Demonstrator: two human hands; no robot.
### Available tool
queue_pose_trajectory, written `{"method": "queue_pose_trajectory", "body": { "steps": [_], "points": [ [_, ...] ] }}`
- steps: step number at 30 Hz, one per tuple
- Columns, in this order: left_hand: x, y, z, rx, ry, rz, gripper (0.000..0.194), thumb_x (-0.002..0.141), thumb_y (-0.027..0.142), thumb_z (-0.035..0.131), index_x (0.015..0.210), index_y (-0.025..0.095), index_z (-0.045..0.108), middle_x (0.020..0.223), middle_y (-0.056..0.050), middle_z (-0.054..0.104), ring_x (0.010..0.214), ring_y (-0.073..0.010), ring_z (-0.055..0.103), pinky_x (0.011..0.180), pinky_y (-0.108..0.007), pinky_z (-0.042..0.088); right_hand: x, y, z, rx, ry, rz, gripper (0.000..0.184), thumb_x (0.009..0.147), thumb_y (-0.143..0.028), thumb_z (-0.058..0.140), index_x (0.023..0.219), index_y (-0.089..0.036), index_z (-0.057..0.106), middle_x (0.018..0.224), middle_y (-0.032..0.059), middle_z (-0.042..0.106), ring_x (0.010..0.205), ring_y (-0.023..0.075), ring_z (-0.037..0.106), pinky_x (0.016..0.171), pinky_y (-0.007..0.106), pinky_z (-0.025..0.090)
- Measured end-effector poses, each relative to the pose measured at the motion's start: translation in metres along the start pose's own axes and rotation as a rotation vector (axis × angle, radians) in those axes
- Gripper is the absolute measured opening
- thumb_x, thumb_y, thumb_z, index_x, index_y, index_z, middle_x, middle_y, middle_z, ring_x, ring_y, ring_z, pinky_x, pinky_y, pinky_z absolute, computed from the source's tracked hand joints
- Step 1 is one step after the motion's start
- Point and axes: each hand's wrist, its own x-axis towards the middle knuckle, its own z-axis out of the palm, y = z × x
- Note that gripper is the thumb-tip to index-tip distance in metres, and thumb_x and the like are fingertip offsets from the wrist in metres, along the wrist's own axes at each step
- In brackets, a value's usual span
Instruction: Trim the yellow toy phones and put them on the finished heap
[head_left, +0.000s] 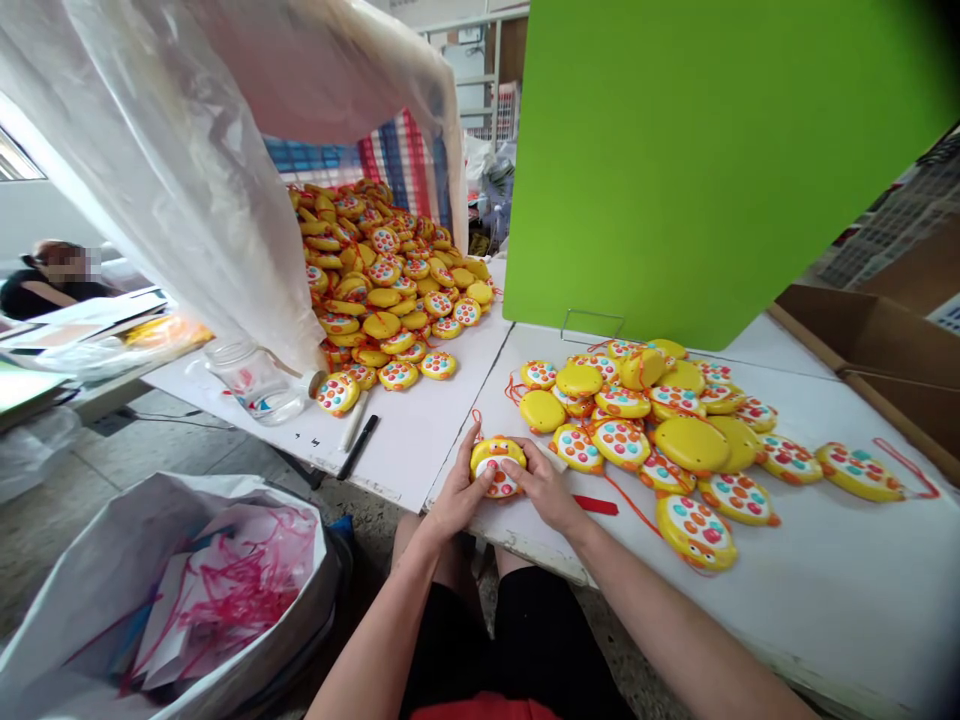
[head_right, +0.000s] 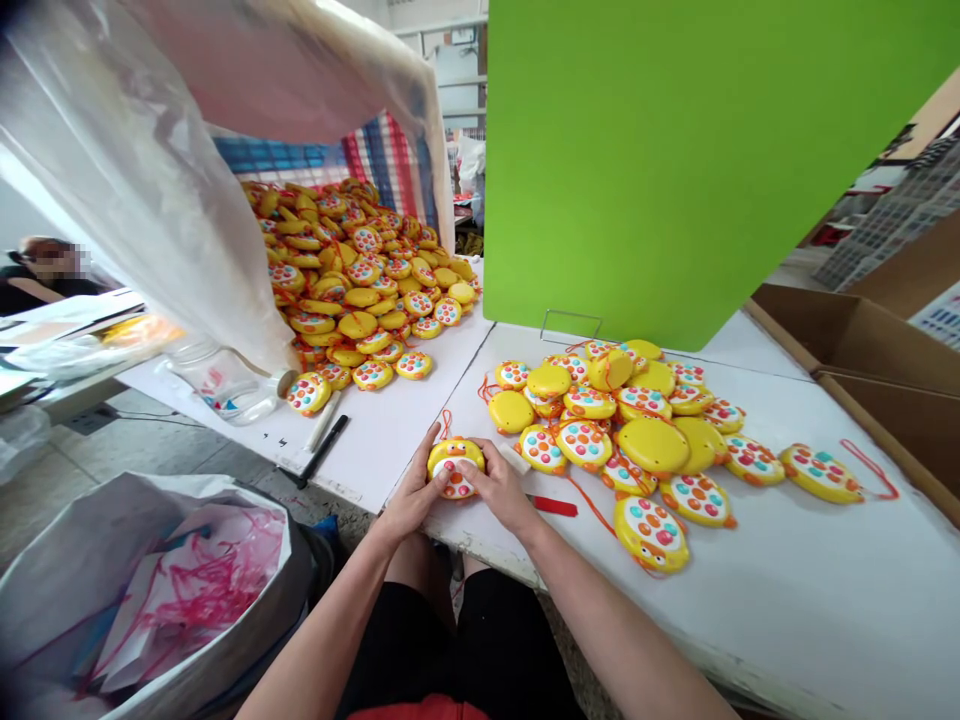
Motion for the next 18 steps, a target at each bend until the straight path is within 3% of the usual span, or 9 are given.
{"method": "queue_pose_trajectory", "body": {
  "steps": [5, 12, 18],
  "points": [
    [0.0, -0.002, 0.0, -0.145, -0.028, -0.002, 0.08, 0.089, 0.053, 0.052, 0.151, 0.024, 0.012, 0.136, -0.014, 0.046, 0.115, -0.0261, 0.055, 0.099, -0.043, 0.045, 0.003, -0.005, -0.008, -0.004, 0.08, -0.098, 0.042, 0.08, -0.041, 0.067, 0.117, -0.027, 0.053, 0.118, 0.0041, 0.061, 0.098, 0.0235, 0.063, 0.07, 0.035, 0.06],
    [0.001, -0.002, -0.002, -0.046, 0.053, -0.03, 0.07, 0.086, 0.057, 0.053, 0.144, 0.021, 0.037, 0.142, -0.011, 0.047, 0.129, -0.028, 0.045, 0.11, -0.041, 0.034, 0.003, -0.002, -0.006, -0.153, -0.016, -0.161, 0.037, 0.08, -0.038, 0.068, 0.113, -0.025, 0.058, 0.113, 0.0036, 0.063, 0.106, 0.0239, 0.06, 0.09, 0.039, 0.053],
    [0.001, -0.002, 0.002, -0.22, -0.01, -0.049, 0.076, 0.084, 0.057, 0.058, 0.146, 0.025, 0.03, 0.132, -0.014, 0.049, 0.116, -0.0286, 0.055, 0.094, -0.043, 0.049, 0.005, -0.011, -0.012, 0.086, 0.178, -0.043, 0.041, 0.08, -0.045, 0.067, 0.113, -0.026, 0.052, 0.109, 0.0043, 0.064, 0.089, 0.0248, 0.066, 0.062, 0.038, 0.061]
  ]
}}
